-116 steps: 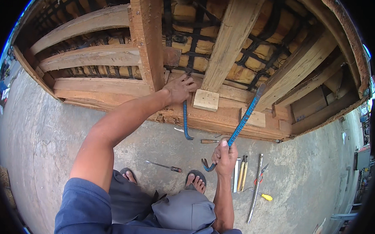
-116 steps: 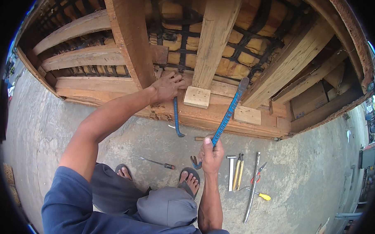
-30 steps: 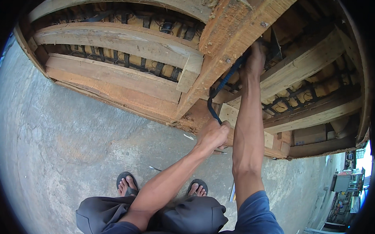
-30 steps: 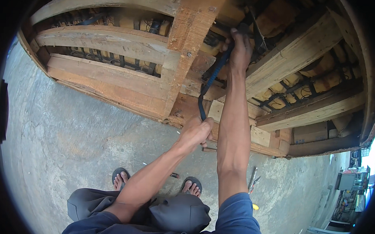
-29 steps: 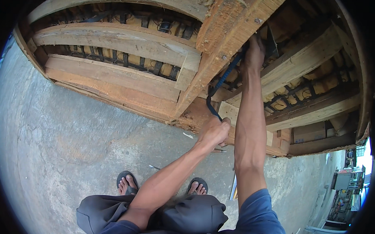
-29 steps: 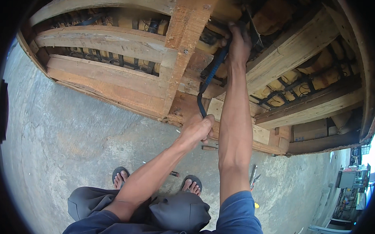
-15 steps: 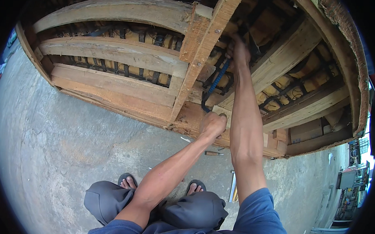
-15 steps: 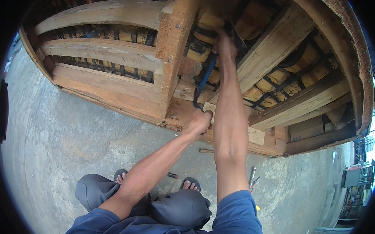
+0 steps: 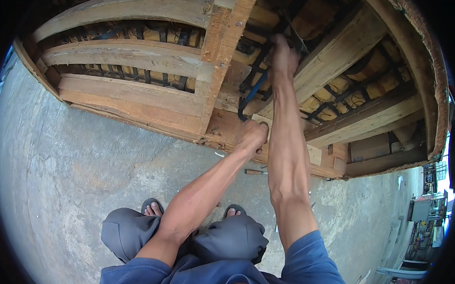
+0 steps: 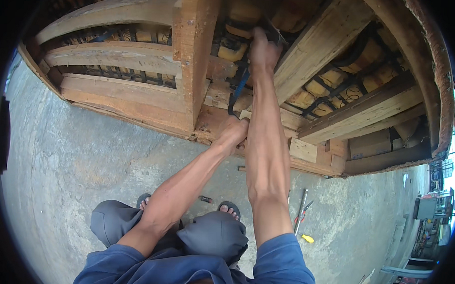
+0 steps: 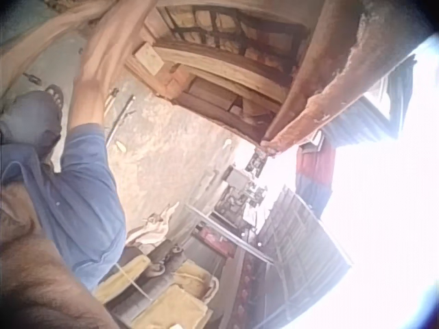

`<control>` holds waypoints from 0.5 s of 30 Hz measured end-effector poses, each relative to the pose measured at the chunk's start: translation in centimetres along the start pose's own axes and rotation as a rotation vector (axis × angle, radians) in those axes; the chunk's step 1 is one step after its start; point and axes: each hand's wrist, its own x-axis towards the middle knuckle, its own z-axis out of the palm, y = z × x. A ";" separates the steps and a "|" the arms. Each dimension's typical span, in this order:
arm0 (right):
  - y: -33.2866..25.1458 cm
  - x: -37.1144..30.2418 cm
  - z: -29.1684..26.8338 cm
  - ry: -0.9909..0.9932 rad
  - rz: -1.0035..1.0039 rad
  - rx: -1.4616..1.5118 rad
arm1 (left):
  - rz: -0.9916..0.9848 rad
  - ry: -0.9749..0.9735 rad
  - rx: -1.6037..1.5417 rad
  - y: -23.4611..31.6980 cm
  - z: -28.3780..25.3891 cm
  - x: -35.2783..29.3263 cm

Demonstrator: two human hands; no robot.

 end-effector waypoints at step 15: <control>1.4 5.7 -0.7 0.062 -0.305 -0.160 | 0.187 0.051 0.099 -3.4 4.7 1.4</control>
